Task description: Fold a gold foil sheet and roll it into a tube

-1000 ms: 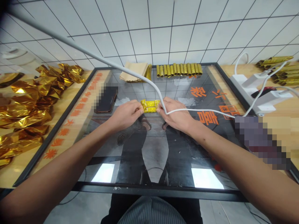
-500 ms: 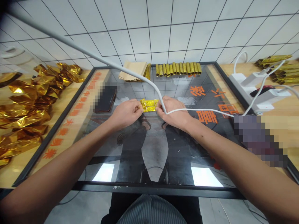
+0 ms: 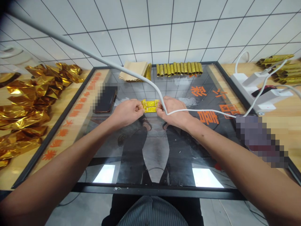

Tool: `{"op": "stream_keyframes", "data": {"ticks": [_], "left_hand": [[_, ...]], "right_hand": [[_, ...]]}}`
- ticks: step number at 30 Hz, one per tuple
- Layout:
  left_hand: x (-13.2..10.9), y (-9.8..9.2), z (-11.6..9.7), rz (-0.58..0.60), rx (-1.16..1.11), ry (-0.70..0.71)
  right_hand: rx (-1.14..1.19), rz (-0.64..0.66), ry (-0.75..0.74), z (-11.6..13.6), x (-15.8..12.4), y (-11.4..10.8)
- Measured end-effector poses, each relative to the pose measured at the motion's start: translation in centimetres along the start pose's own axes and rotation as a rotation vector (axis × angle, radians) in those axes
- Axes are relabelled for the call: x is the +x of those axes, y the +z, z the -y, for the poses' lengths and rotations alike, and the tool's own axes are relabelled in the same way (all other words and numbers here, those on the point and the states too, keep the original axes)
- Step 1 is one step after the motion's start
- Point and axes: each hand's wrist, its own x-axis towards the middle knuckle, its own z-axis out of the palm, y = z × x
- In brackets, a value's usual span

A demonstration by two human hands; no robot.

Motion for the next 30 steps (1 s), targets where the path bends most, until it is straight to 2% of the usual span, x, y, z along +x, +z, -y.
{"op": "stream_keyframes", "data": {"ticks": [6,15,30], "left_hand": [[0.0,-0.4,-0.1,0.023,0.027,-0.012],[0.0,-0.6,-0.5,0.034,0.025,-0.045],[-0.3,-0.6,-0.1,0.01,-0.084,-0.147]], "right_hand": [[-0.031,0.086,0.056,0.2,0.4,-0.7],[-0.062,0.142,0.151,0.7,0.7,-1.2],[-0.078,0.142,0.251,0.4,0.9,-1.3]]}}
